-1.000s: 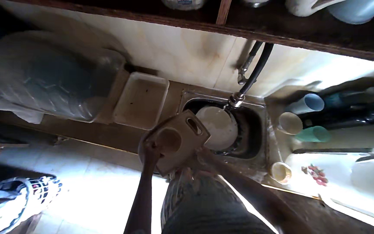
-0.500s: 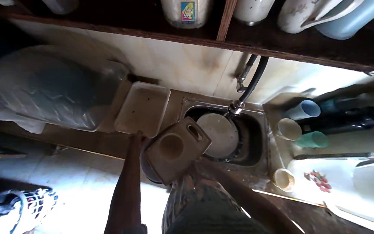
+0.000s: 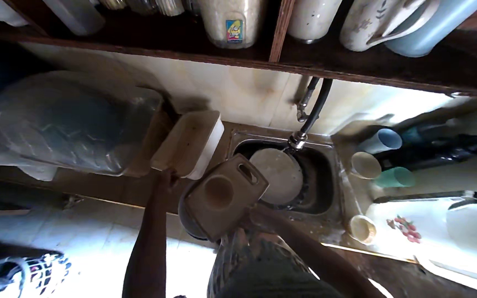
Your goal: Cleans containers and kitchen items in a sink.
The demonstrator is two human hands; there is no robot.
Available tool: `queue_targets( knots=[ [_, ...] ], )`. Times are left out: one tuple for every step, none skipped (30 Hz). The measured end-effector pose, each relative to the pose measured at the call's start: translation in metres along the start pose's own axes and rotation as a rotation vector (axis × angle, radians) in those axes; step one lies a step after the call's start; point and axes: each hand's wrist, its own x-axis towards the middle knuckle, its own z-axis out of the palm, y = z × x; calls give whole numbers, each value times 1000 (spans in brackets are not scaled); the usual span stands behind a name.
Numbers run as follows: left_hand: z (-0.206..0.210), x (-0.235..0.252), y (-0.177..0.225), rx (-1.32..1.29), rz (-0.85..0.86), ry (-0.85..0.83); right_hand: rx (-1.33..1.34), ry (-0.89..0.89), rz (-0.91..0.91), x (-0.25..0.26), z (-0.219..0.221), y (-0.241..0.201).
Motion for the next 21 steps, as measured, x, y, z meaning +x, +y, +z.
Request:
queue_targets(
  knots=[
    [-6,1,1,41,8,-7,6,4,-4,1,0,2],
    [-12,1,3,72,19,-3,8,4,-14,1,-1,3],
    [-17,1,4,100,33,12,-2,0,-28,1,-2,4],
    [-20,-1,7,123,38,24,-27,-2,-39,0,-2,3],
    [-22,-2,10,139,33,44,-67,-6,-52,-2,-4,2],
    [-22,-4,13,156,32,60,-113,1,-60,-5,-4,0],
    [-23,-8,16,173,35,66,-153,12,-63,-6,-4,-1],
    [-23,-12,20,187,46,67,-176,18,-63,-8,-4,-3],
    [-24,-14,23,200,64,66,-171,15,-69,-10,-5,-3],
    [-24,-16,25,209,90,66,-163,12,-75,-12,-7,-3],
    [-26,-20,27,217,114,54,-167,16,-83,-12,-10,0],
    [-27,-23,31,228,133,37,-186,32,-77,-9,-14,3],
    [-28,-26,35,244,152,24,-212,43,-62,-7,-18,5],
    [-28,-30,40,267,173,14,-243,52,-42,-8,-23,5],
    [-28,-34,46,299,186,-2,-278,60,-23,-9,-29,4],
    [-28,-40,53,329,197,-17,-302,81,6,-12,-33,2],
    [-27,-48,61,360,205,-32,-308,110,41,-18,-38,-1],
    [-26,-56,67,393,219,-46,-302,140,71,-23,-45,-4],
    [-25,-63,74,419,229,-69,-269,170,87,-31,-52,-9],
    [-25,-68,80,447,230,-97,-222,212,84,-37,-61,-11],
    [-23,-74,86,482,235,-124,-158,246,62,-44,-70,-12]
  ],
)
